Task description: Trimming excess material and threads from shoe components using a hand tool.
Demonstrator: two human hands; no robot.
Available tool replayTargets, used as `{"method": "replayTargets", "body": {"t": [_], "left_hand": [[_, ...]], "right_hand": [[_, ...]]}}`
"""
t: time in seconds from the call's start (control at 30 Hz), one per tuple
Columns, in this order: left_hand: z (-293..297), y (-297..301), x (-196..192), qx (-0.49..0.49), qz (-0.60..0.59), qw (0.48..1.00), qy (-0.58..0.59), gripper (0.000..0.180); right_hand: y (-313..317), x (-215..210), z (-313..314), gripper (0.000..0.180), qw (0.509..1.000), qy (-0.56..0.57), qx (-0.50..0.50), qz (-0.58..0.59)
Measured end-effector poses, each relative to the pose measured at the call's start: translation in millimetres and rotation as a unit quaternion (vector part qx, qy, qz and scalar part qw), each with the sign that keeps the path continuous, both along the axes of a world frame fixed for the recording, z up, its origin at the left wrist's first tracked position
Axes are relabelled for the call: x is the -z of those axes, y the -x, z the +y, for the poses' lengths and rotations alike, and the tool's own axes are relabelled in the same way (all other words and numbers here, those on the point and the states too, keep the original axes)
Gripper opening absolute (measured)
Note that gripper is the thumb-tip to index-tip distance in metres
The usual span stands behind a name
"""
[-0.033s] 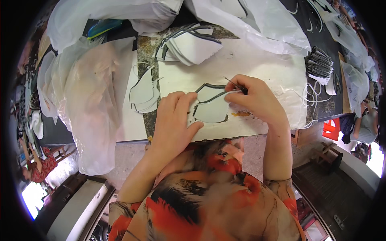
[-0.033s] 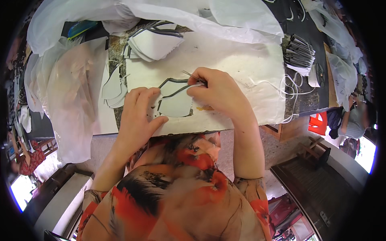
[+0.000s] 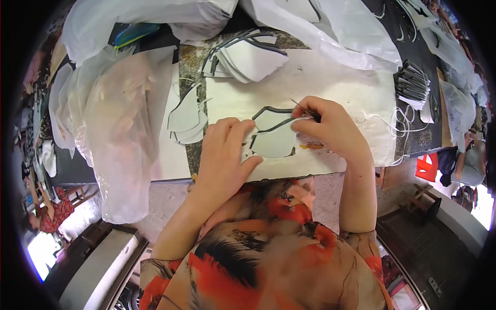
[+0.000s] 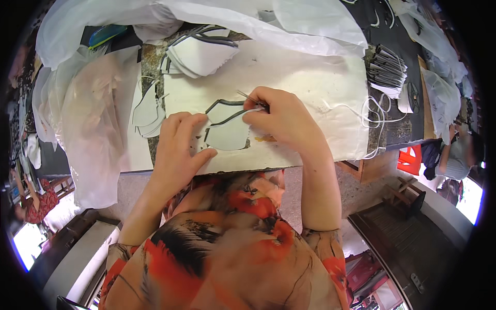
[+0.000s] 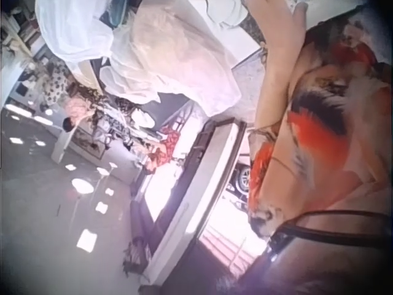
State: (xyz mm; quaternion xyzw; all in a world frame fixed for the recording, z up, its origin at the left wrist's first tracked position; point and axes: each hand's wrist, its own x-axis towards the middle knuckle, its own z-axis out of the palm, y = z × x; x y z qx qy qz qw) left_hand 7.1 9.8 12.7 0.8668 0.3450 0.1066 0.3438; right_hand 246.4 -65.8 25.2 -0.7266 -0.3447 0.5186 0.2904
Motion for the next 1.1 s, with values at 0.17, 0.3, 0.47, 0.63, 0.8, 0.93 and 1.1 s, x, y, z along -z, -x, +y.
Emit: {"method": "replayTargets", "body": {"t": [0.17, 0.3, 0.47, 0.63, 0.8, 0.93, 1.1], "left_hand": [[1.2, 6.7, 3.3, 0.01, -0.009, 1.0, 0.009, 0.052], [10.0, 8.8, -4.4, -0.006, -0.057, 0.989, 0.134, 0.036], [10.2, 1.5, -5.1, -0.006, -0.048, 0.992, 0.12, 0.026], [10.6, -1.9, 5.6, -0.005, -0.045, 0.995, 0.092, 0.02], [26.1, 5.1, -1.4, 0.028, -0.052, 0.976, 0.211, 0.016], [30.2, -0.8, -23.6, 0.068, -0.076, 0.973, 0.205, 0.02], [39.4, -22.9, -26.5, 0.004, 0.03, 0.916, 0.399, 0.021]], "right_hand": [[-0.2, -3.7, -4.2, 0.013, 0.983, -0.002, 0.045, 0.18], [4.6, -0.5, -7.4, 0.013, 0.983, -0.026, 0.045, 0.174], [9.1, -2.1, -7.3, 0.012, 0.985, -0.038, 0.04, 0.166], [12.6, 1.8, -7.6, 0.011, 0.984, -0.053, 0.051, 0.16], [16.5, 1.9, -7.9, 0.013, 0.982, -0.03, 0.076, 0.169], [23.2, 1.9, -4.6, 0.016, 0.98, -0.06, 0.03, 0.187], [24.6, -0.9, -2.9, 0.015, 0.982, -0.099, 0.002, 0.159]]}}
